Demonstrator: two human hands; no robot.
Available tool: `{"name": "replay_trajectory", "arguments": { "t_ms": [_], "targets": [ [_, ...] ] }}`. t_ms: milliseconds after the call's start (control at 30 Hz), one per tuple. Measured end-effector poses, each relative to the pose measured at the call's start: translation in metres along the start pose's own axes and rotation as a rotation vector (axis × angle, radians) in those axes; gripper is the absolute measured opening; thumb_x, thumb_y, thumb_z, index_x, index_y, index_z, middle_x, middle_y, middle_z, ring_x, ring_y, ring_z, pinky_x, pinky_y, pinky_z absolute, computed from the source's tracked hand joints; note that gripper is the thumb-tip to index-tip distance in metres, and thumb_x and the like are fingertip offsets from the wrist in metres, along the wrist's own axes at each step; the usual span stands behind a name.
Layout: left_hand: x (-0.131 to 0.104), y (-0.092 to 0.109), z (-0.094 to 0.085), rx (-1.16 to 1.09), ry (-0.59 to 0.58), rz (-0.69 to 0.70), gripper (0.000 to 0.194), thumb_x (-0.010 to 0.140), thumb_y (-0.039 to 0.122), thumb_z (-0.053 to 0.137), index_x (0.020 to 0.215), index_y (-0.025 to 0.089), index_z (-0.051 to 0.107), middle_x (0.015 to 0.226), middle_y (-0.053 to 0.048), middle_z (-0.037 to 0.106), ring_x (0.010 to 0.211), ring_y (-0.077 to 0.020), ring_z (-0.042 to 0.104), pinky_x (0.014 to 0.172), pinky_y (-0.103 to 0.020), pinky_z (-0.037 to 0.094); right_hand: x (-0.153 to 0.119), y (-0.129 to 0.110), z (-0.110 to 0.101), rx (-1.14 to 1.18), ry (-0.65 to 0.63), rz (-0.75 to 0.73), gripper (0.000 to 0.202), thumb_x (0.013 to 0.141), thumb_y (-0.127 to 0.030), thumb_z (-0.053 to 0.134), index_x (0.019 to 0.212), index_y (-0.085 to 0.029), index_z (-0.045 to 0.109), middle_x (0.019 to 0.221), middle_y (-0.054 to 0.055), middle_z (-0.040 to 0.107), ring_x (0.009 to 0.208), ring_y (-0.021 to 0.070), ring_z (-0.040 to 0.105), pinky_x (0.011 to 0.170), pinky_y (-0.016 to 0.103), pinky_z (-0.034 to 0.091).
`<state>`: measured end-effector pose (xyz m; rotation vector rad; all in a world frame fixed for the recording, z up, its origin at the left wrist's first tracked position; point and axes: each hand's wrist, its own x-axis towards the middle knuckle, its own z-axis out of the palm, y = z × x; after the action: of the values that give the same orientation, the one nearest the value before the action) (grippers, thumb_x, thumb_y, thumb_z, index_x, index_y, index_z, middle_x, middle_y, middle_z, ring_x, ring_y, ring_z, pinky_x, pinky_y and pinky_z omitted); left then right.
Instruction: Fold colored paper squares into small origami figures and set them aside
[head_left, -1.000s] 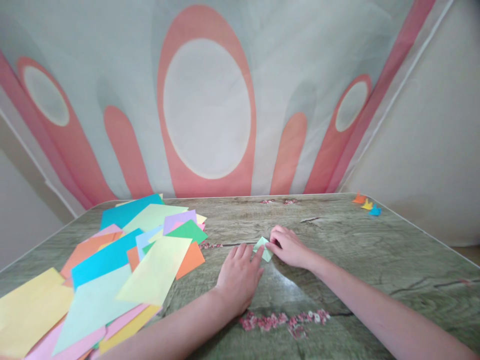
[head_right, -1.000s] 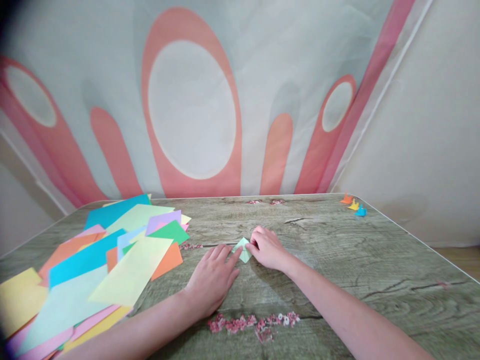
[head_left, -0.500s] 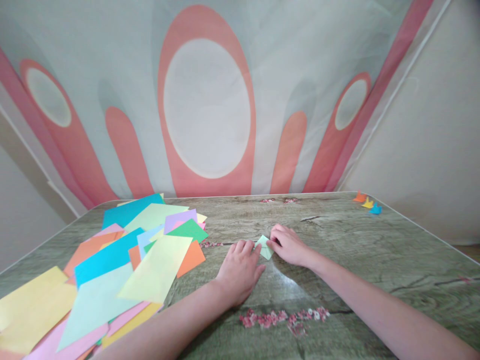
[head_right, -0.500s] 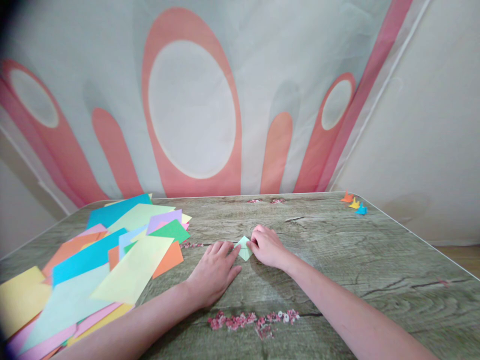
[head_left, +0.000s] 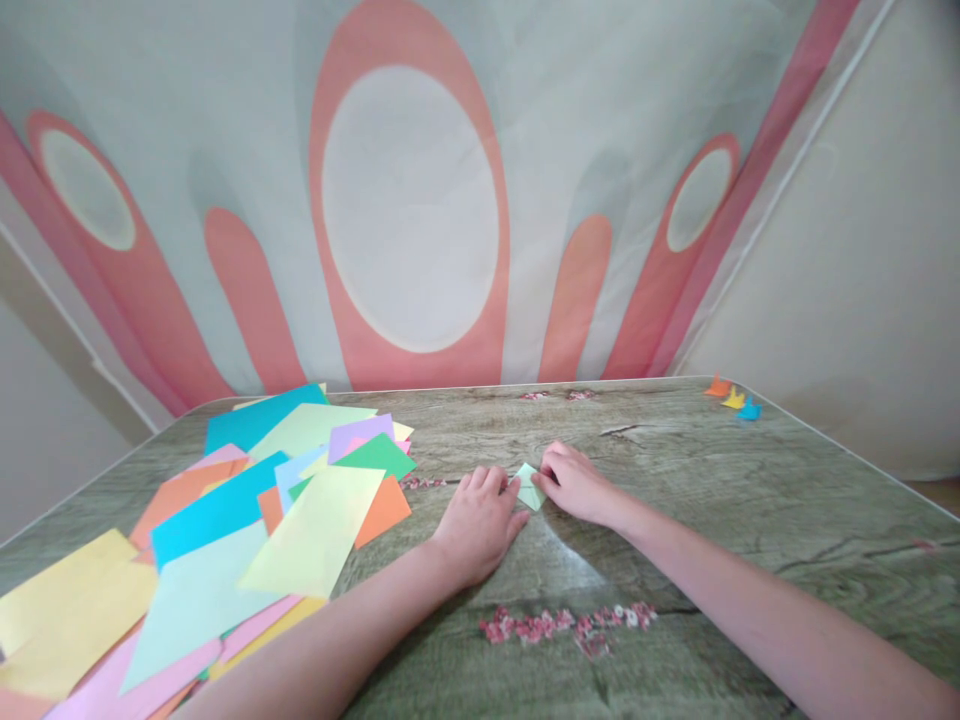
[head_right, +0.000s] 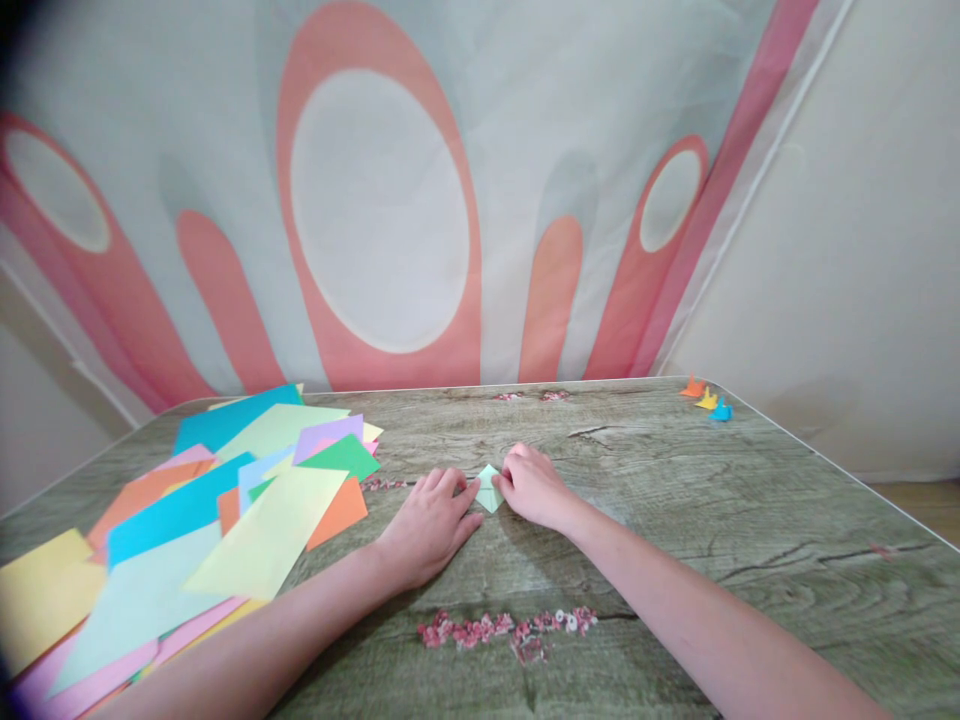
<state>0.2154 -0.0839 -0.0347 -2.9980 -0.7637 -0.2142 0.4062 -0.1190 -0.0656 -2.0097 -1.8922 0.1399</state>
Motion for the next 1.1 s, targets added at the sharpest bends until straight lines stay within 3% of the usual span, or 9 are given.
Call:
{"name": "replay_trajectory", "arguments": {
  "t_ms": [200,433,600,667,833,1100],
  "targets": [
    [0.001,-0.002,-0.004,0.015,0.011,0.007,0.039,0.090,0.044,0.035,0.117,0.021,0.049,0.105,-0.008,0.048,0.099,-0.0237,0.041,0.085,-0.038,0.035,-0.002,-0.001,0.000,0.057,0.039,0.028,0.011,0.080,-0.028,0.055,0.082,-0.017,0.053,0.087,0.005,0.053,0.081,0.0161,0.052,0.075,0.028,0.039],
    [0.003,0.000,-0.009,0.035,0.030,0.025,0.034,0.090,0.042,0.036,0.110,0.020,0.053,0.107,-0.009,0.049,0.106,-0.0247,0.039,0.089,-0.039,0.034,-0.007,0.001,0.003,0.097,0.098,-0.029,0.015,0.081,-0.025,0.054,0.095,-0.018,0.051,0.093,0.005,0.055,0.088,0.0178,0.052,0.080,0.031,0.040],
    [0.003,-0.003,-0.007,0.058,0.057,0.020,0.035,0.089,0.042,0.039,0.112,0.019,0.052,0.110,-0.009,0.050,0.112,-0.0252,0.036,0.093,-0.040,0.031,-0.012,0.006,-0.006,0.197,0.143,-0.168,0.023,0.087,-0.019,0.042,0.107,-0.020,0.053,0.102,0.006,0.054,0.090,0.0165,0.053,0.081,0.031,0.042],
    [0.003,-0.005,-0.006,0.067,0.066,0.014,0.035,0.089,0.042,0.039,0.112,0.019,0.052,0.111,-0.009,0.050,0.113,-0.0251,0.036,0.093,-0.040,0.031,-0.014,0.007,-0.010,0.133,0.159,-0.268,0.028,0.088,-0.015,0.038,0.107,-0.021,0.057,0.105,0.007,0.054,0.096,0.0180,0.051,0.084,0.033,0.040],
    [0.003,-0.009,-0.003,0.066,0.076,0.013,0.034,0.089,0.041,0.039,0.112,0.020,0.053,0.112,-0.009,0.050,0.115,-0.0253,0.035,0.094,-0.040,0.031,-0.016,0.004,-0.015,-0.055,0.066,-0.465,0.028,0.089,-0.016,0.042,0.104,-0.024,0.063,0.107,0.007,0.058,0.102,0.0212,0.046,0.086,0.038,0.035],
    [0.001,-0.006,-0.002,0.052,0.090,-0.003,0.035,0.089,0.041,0.038,0.114,0.020,0.051,0.116,-0.009,0.049,0.116,-0.0246,0.035,0.096,-0.041,0.029,-0.014,-0.003,-0.012,-0.105,0.018,-0.459,0.026,0.089,-0.017,0.044,0.104,-0.024,0.064,0.105,0.007,0.059,0.102,0.0204,0.044,0.085,0.036,0.033]
  ]
}}
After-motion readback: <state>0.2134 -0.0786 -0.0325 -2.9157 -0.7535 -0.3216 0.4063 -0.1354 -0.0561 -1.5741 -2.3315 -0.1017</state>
